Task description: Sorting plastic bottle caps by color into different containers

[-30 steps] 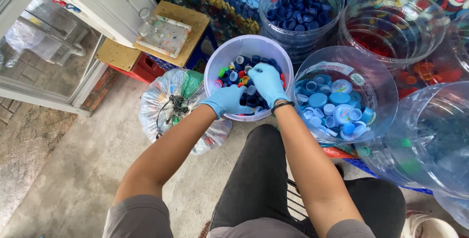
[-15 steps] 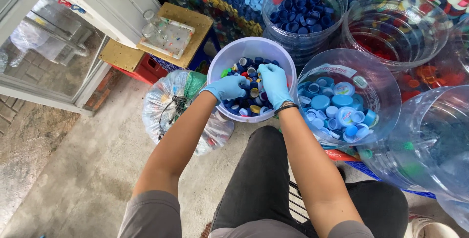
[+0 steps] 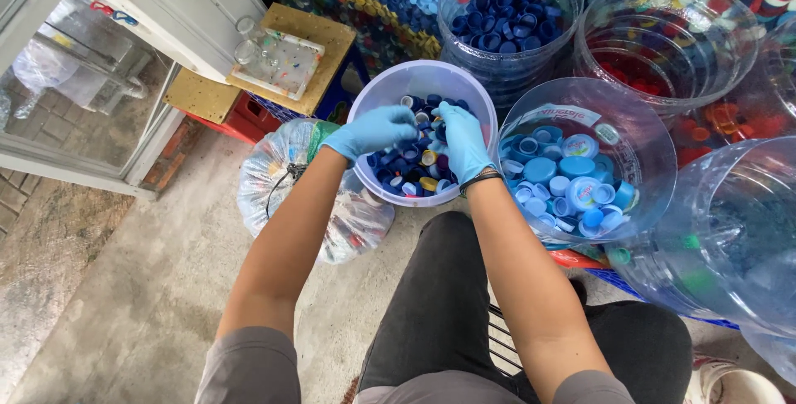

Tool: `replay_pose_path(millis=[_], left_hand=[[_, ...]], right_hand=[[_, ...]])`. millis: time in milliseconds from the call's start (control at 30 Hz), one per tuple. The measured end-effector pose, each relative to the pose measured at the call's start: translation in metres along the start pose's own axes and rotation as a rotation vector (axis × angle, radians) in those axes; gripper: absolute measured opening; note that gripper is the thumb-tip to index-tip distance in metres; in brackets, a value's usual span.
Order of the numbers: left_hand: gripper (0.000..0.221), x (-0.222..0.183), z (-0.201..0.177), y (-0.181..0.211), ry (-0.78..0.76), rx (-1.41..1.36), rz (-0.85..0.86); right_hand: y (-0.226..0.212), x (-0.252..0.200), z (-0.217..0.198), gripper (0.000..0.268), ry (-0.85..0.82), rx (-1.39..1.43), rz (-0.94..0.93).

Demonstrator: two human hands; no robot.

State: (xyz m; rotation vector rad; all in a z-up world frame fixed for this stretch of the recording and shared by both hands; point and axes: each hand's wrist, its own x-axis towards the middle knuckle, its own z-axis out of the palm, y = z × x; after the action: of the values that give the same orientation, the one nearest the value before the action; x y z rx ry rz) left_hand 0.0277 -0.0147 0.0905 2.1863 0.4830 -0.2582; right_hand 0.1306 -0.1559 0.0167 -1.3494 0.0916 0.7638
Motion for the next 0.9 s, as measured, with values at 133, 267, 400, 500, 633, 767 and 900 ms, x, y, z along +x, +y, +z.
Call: replay_pose_path(millis=[133,267,400,500,633,767,900], left_hand=[[0.035,0.008,0.003,0.022,0.093,-0.082,0.146],[0.033,0.005,0.019,0.047,0.138,0.081,0.298],[0.039,0.01,0.026,0.043,0.177,0.234,0.406],[0.038,-0.011,0.018,0.053,0.186,0.094,0.497],[0.039,-0.016,0.005,0.045,0.239,-0.213,0.619],[0.03,0.011,-0.012,-0.003,0.538,-0.451,0.67],[0.026,-0.014,-0.001,0.013,0.394,-0.064,0.083]], right_hand=[[-0.017,-0.021,0.013,0.039,-0.139,0.309,0.12],[-0.048,-0.066,0.02,0.032,-0.252,0.7,0.252],[-0.042,-0.05,0.017,0.035,-0.199,1.048,0.286],[-0.065,-0.085,0.022,0.029,-0.256,1.136,0.333],[-0.044,-0.052,0.023,0.035,-0.163,0.968,0.235],[-0.047,-0.02,0.02,0.045,-0.25,1.037,0.062],[-0.104,-0.003,0.026,0.058,-0.109,1.204,-0.049]])
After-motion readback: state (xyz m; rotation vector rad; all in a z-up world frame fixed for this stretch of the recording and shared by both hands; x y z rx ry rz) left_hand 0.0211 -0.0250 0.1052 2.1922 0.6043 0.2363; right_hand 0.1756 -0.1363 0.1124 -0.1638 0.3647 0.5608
